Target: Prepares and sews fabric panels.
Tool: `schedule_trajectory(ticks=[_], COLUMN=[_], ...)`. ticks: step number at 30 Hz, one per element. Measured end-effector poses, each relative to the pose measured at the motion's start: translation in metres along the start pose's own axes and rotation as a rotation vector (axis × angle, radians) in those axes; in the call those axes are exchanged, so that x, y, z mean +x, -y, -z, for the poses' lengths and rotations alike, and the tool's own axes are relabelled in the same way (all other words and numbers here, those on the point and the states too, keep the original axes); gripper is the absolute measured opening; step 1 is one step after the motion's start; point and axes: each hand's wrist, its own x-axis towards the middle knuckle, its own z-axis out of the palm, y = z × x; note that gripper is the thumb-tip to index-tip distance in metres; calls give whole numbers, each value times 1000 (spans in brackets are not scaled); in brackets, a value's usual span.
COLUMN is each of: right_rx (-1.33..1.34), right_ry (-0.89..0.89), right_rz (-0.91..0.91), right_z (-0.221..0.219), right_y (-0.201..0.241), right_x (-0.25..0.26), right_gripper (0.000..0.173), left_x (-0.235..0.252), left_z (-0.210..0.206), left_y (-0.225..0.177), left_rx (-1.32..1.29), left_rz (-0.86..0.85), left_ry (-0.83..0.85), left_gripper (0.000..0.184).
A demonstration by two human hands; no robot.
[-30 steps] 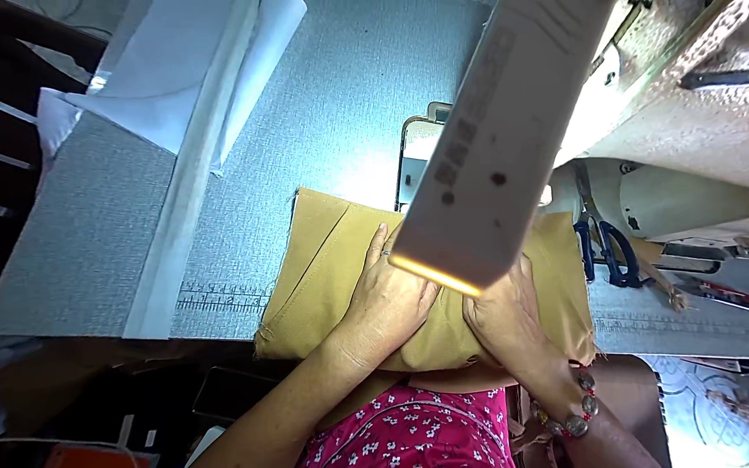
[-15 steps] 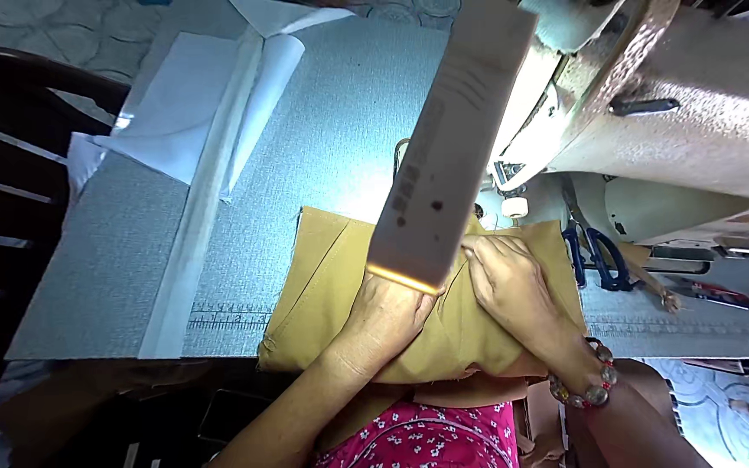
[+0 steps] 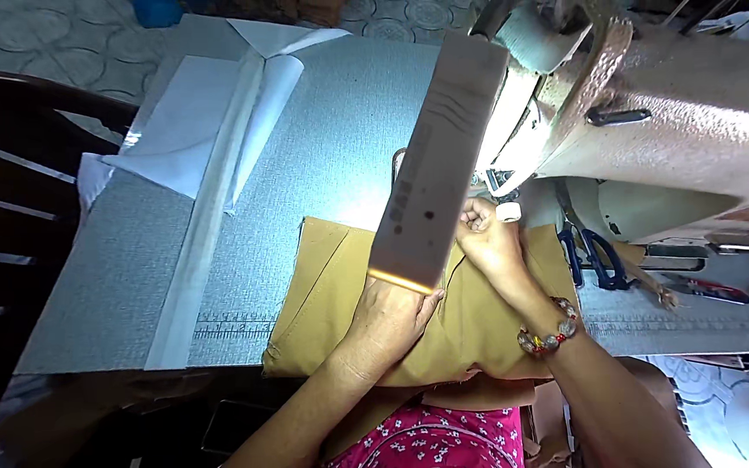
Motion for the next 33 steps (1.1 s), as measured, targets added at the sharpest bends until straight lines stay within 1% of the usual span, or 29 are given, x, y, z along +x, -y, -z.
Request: schedule_trajectory(ticks=[2,4,5,6,7,9,10,12,13,15,16,17,18,20,22,23,24,26,28,29,31,33], right_rx=[-75,-214,-263,-287,-301,-298,-285,-271,-267,-266,-247,-222,-218,-276,-340,-360,-389,-451,-473,-467,-459,-470], right_ry=[-17,-64,-97,-120,-125,-96,-82,-71,-99,-234,-267,-239,-160,-88,-105,-96,-74,-33,-30,-35,-45,-57], right_rz=[102,304,375,408,396,287,222,150,153,235,283,303,303,408,619,709,759,746,682,656,627,618], right_z=[-1,-7,-10,-12,-11,-8,-7,-10,-14,-30,-32,-30,-22,-7,-2,-1,1,3,2,0,-3,-6], right_y=[1,-3,-6,-8,-9,-8,-9,-11,-15,-31,-37,-41,-40,-32,-32,-34,-36,-39,-42,-43,-42,-42], right_x=[-1,2,5,7,8,10,13,24,33,57,62,60,50,33,21,14,5,-11,-21,-23,-23,-22], right_gripper=[14,20,21,22,20,17,19,25,29,35,36,36,35,29,21,21,21,26,32,33,34,33], left_x=[0,0,1,2,4,10,15,25,30,37,40,41,43,48,49,50,50,50,48,49,55,55], left_z=[0,0,0,0,0,1,2,2,1,0,2,5,10,18,18,18,19,19,9,9,18,16], left_y=[-1,0,0,1,1,4,5,10,13,16,16,13,10,4,5,5,4,6,15,16,8,9], left_rx=[-1,0,0,1,1,-12,-19,-33,-34,-23,-20,-12,-10,-28,-38,-47,-57,-57,-8,-5,-41,-32], left_rz=[-2,-6,-7,-3,1,14,23,25,22,8,4,9,20,48,42,42,43,36,4,-2,5,-5], left_ry=[-4,-10,-7,0,11,48,70,80,73,54,52,67,92,134,125,123,126,130,82,83,120,98], left_gripper=[44,44,44,44,44,45,45,45,45,45,44,44,43,44,45,45,44,45,48,48,45,45])
